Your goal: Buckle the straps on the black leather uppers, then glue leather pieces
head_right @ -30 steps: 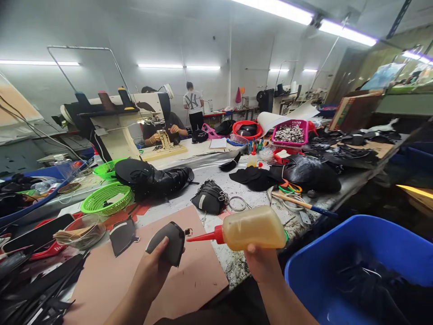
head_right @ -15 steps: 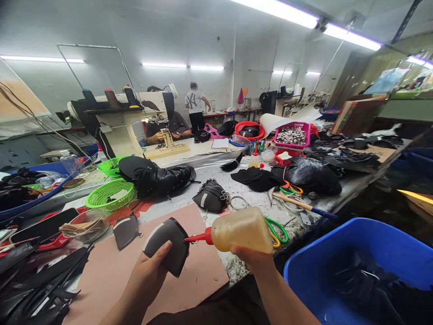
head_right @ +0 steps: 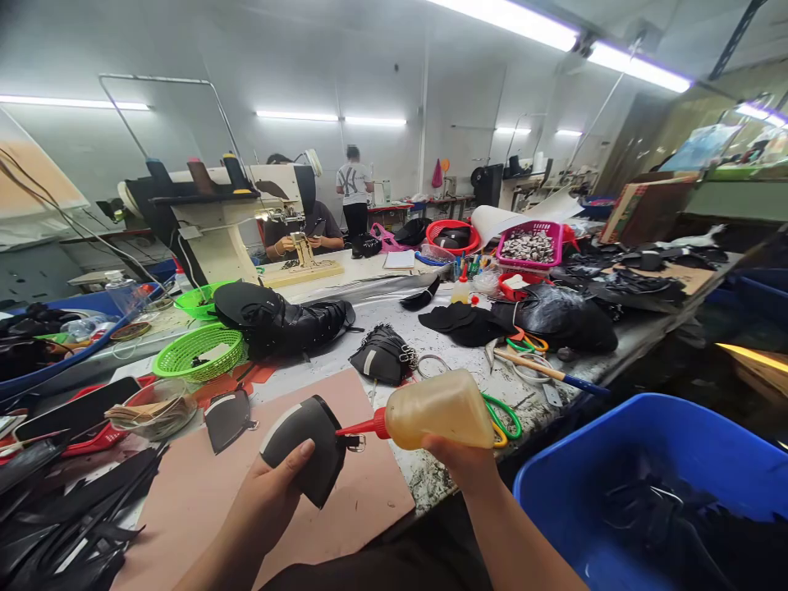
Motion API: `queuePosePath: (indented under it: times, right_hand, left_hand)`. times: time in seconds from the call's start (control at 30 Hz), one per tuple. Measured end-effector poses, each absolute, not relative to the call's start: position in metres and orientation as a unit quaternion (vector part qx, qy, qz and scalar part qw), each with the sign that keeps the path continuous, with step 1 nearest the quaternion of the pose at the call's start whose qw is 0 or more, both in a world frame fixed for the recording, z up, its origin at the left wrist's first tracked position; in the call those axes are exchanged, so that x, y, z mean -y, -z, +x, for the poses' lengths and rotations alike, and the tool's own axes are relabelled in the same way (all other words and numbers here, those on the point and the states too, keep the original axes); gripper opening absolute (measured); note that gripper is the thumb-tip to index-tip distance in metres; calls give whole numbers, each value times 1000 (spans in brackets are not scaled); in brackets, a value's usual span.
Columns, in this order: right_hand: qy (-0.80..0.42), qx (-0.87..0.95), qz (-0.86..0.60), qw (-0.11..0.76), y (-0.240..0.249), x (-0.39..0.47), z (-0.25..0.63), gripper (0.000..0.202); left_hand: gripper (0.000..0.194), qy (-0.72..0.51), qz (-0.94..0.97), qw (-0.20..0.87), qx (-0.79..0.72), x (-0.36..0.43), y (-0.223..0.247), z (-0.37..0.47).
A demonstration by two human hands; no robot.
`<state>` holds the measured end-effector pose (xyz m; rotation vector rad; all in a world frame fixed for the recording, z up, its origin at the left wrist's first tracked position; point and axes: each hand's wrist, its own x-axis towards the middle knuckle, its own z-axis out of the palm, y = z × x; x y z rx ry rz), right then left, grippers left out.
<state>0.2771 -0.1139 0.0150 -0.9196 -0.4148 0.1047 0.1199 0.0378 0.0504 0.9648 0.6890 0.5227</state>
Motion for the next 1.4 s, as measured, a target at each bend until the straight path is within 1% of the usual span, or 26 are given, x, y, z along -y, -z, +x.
queuePosePath:
  times: [0.2, 0.47, 0.73, 0.9, 1.0, 1.2, 1.33, 1.4]
  right_hand:
    - [-58, 178, -415, 890, -20, 110, 275, 61]
    - [-57, 187, -407, 892, -20, 111, 276, 58]
    - [-106, 268, -405, 868, 17, 121, 286, 40]
    - [-125, 280, -412, 858, 40, 129, 289, 43]
    - [-112, 277, -428, 853, 47, 130, 286, 44]
    - [-74, 267, -482, 831, 38, 129, 265, 52]
    - [-77, 314, -493, 808, 32, 131, 263, 47]
    - [-58, 337, -483, 806, 32, 132, 267, 46]
  left_hand:
    - [44, -240, 503, 768, -316, -42, -42, 117]
    - [41, -257, 460, 789, -317, -39, -48, 119]
    - [38, -277, 408, 813, -310, -30, -63, 120]
    - [39, -291, 391, 816, -312, -27, -67, 121]
    - [41, -295, 380, 816, -320, -27, -69, 122]
    - [42, -284, 381, 819, -322, -26, -70, 121]
    - [41, -287, 379, 820, -319, -26, -71, 121]
    - [38, -286, 377, 823, -316, -25, -71, 121]
